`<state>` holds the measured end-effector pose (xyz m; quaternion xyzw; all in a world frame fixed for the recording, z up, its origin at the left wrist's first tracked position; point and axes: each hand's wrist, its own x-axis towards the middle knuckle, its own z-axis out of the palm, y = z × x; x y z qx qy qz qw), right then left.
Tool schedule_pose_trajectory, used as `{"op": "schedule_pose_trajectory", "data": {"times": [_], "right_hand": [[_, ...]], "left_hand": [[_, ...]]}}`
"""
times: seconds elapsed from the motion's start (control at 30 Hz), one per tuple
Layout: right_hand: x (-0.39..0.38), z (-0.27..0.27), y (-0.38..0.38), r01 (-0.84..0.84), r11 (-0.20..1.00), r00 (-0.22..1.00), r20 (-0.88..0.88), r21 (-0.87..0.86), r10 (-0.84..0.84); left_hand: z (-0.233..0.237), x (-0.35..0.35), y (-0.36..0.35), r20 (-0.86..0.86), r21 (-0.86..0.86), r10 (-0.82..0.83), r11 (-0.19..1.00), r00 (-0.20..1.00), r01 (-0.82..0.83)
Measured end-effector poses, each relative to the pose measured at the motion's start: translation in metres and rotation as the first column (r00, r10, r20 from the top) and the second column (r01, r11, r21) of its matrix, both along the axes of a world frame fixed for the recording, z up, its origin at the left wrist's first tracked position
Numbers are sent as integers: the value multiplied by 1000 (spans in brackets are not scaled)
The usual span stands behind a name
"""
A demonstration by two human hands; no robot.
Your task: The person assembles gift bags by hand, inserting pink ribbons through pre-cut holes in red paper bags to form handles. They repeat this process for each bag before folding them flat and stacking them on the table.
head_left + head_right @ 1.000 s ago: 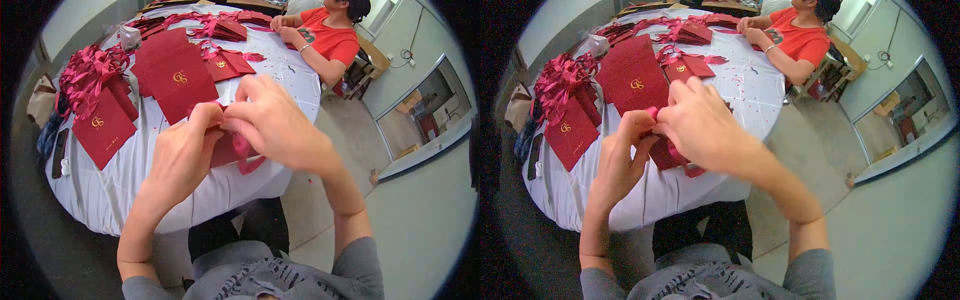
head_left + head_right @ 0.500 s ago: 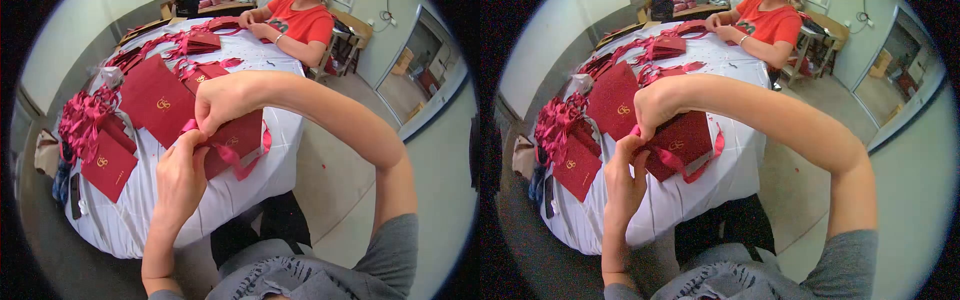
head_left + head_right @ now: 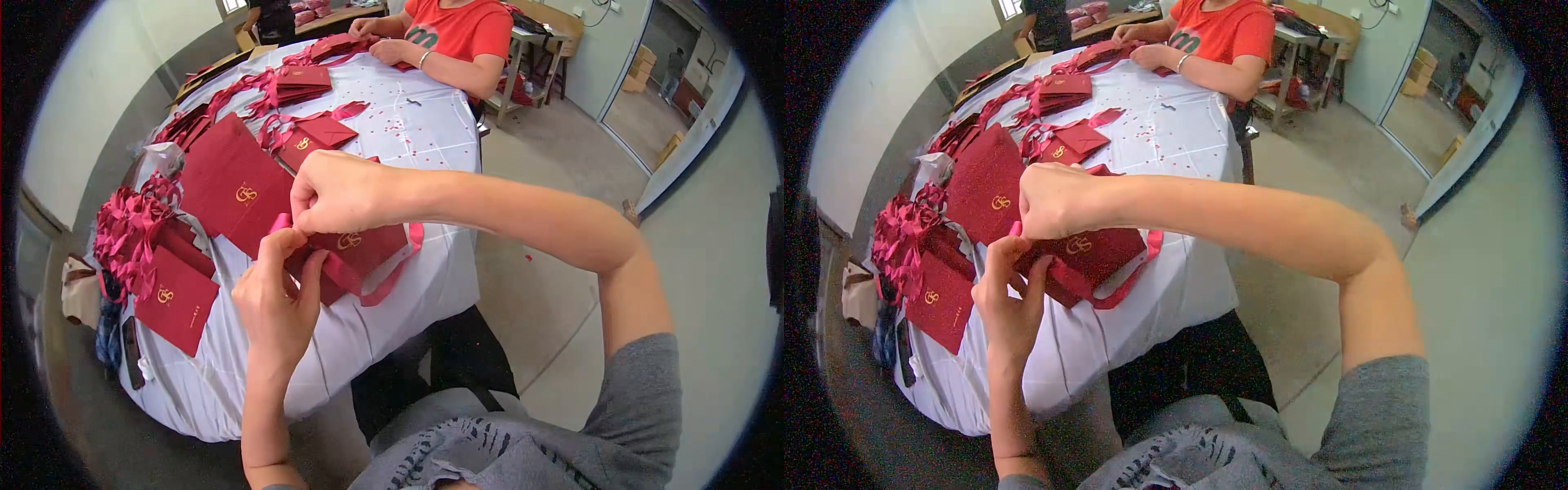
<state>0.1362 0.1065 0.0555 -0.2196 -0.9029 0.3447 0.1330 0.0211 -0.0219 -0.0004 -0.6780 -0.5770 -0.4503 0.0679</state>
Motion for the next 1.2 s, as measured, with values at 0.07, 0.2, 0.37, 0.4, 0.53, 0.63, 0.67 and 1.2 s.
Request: {"op": "schedule_pose_trajectory", "data": {"times": [0.07, 0.2, 0.37, 0.4, 0.53, 0.63, 0.67, 1.2], "right_hand": [[-3, 1, 4, 19, 998, 997, -71, -67, -23], [-9, 4, 18, -19, 992, 982, -190, -125, -5], [-24, 12, 22, 36, 971, 960, -263, -237, -99], [-31, 12, 23, 36, 971, 959, -266, -237, -100], [-46, 13, 30, 68, 950, 918, -354, -304, -180], [-52, 15, 32, 89, 958, 903, -385, -272, -193], [-56, 16, 34, 88, 949, 888, -407, -303, -212], [47, -32, -34, 306, 891, 834, -546, 334, -82]], "left_hand": [[-1, 0, 2, -4, 57, -4, 998, 1000, 4], [-2, 7, 1, -26, 73, -11, 997, 1000, 13], [1, 6, 2, -113, 114, -7, 993, 994, 19], [2, 6, 2, -166, 106, -14, 994, 986, 32], [1, 6, 1, -160, 119, 2, 993, 987, 17], [3, 7, 0, -181, 88, 8, 996, 983, 8], [2, 7, 0, -186, 98, 7, 995, 983, 12], [0, -2, -2, -83, 81, 25, 997, 996, -18]]}}
